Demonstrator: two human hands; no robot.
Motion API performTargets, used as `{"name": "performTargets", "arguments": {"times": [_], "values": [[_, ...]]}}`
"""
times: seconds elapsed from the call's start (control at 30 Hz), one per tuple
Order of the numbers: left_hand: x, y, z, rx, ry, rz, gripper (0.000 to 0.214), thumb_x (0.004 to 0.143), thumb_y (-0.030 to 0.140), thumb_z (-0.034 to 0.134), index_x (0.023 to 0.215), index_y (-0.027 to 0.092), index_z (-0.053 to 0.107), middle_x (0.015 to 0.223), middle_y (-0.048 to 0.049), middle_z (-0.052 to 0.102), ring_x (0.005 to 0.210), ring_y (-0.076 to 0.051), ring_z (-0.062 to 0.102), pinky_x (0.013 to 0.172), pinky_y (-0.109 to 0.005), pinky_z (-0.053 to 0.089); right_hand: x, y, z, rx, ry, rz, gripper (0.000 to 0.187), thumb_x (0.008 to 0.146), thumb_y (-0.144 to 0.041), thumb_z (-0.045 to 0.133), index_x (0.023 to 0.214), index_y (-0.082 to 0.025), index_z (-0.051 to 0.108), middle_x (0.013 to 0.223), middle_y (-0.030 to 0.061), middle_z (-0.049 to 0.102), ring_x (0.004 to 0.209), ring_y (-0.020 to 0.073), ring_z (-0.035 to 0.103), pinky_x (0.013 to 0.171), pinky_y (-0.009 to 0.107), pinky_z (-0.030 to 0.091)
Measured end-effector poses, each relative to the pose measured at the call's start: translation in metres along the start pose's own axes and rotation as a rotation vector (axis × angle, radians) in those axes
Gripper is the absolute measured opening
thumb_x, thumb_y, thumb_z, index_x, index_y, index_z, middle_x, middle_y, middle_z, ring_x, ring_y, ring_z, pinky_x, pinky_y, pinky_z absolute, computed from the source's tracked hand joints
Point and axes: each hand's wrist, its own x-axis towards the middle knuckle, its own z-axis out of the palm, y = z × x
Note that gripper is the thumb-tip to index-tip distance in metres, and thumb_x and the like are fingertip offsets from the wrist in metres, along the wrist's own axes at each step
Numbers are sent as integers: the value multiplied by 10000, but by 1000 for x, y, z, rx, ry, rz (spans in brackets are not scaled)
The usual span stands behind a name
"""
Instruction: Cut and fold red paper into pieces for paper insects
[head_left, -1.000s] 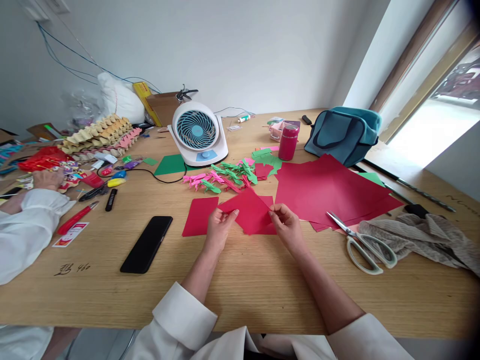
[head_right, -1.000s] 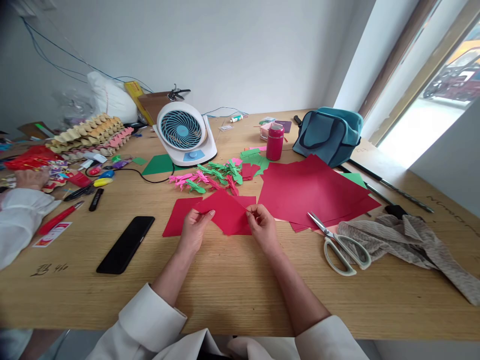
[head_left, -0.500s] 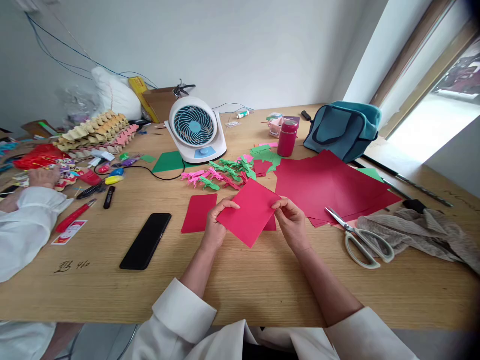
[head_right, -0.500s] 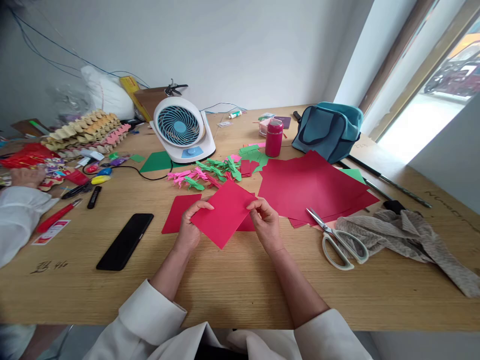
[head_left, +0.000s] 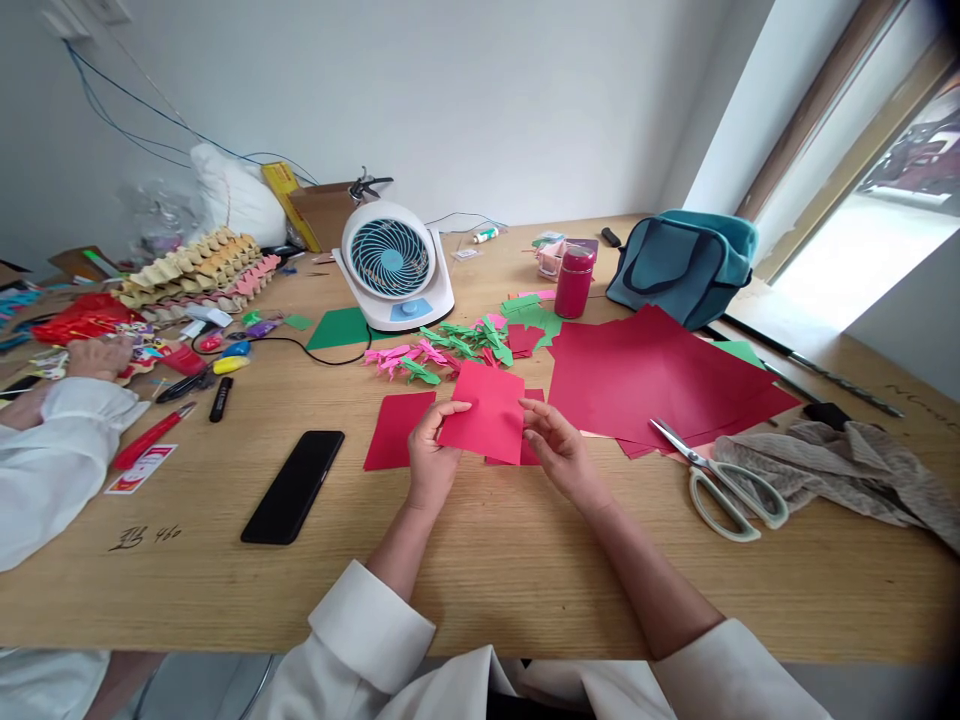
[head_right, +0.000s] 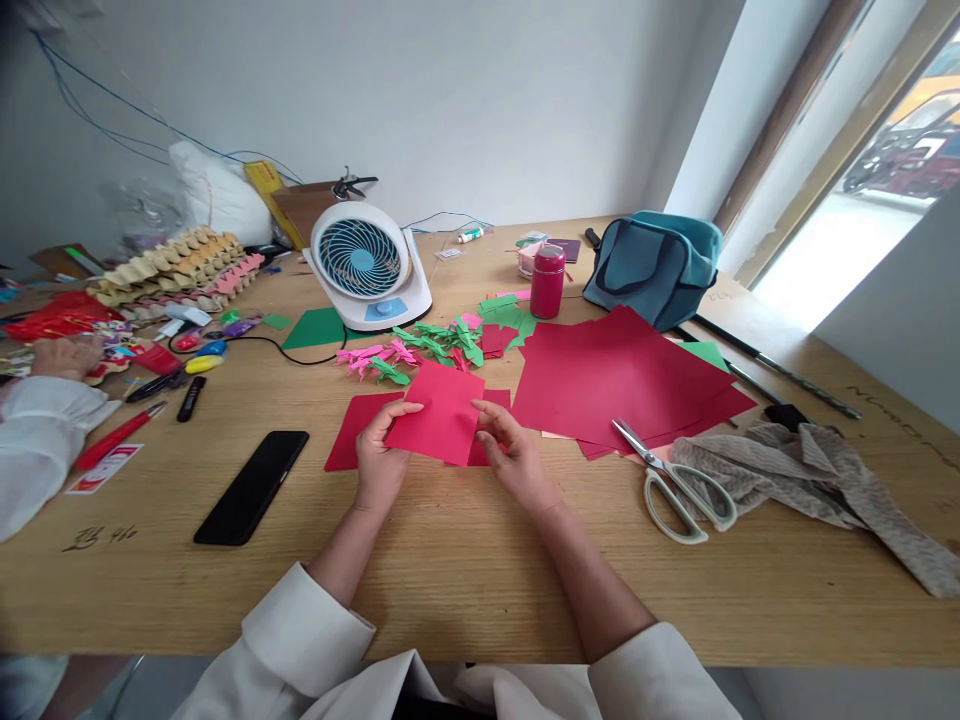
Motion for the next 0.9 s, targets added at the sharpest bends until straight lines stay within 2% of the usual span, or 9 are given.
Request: {"name": "performTargets", "arguments": {"times": [0.17,0.27,0.37,0.43,0.5,0.63,0.73,0.9], "values": [[-4,0,3,113,36,72,311,743,55,598,1007,193,689,1035,-49,691,984,-196,638,905,-321,487,-5,-7,5,-193,-99,-80,419,908,-216,532,1323,-267,550,1227,69,630,1048,200,610,900,342,500],[-6,-2,5,148,22,124,330,757,48,584,1025,210,690,1049,-47,682,1005,-198,628,923,-331,479,-4,-10,6,-215,-69,-117,374,869,-162,560,1224,-264,620,1192,67,642,1082,209,600,921,352,488],[-5,-3,5,103,-4,119,305,807,75,542,1020,222,705,1068,-50,681,1062,-199,610,970,-336,451,-2,-10,3,-120,-1,-87,304,853,-163,590,1132,-265,657,1138,55,649,1061,208,604,939,359,478],[-3,-4,5,-39,5,6,271,855,135,518,1037,225,698,1092,-55,684,1069,-194,611,958,-327,456,-1,-11,1,9,29,-26,239,841,-207,638,1072,-265,666,1103,45,654,1040,208,608,924,348,485],[1,-5,4,-280,22,-175,270,877,210,522,1108,240,659,1101,-50,689,1008,-179,634,877,-302,488,0,-15,-3,129,28,61,181,816,-262,691,995,-257,670,1040,31,664,981,198,616,885,325,495],[11,-5,-5,-704,-30,-484,403,895,470,506,1224,247,569,1023,-55,711,842,-162,657,698,-261,497,0,-27,-11,230,-99,215,147,786,-313,731,883,-226,666,937,12,652,863,164,599,805,279,485],[16,-4,-14,-762,-94,-581,522,865,607,496,1206,221,577,980,-65,718,812,-175,663,664,-265,490,0,-32,-16,240,-215,279,129,794,-304,721,840,-205,651,877,4,628,802,142,572,757,255,460],[20,-2,-25,-614,-124,-599,489,803,521,654,1170,202,601,978,-58,723,842,-177,668,683,-253,482,-2,-29,-24,170,-338,285,124,793,-246,702,745,-185,606,779,-16,575,702,113,517,651,219,413]]}}
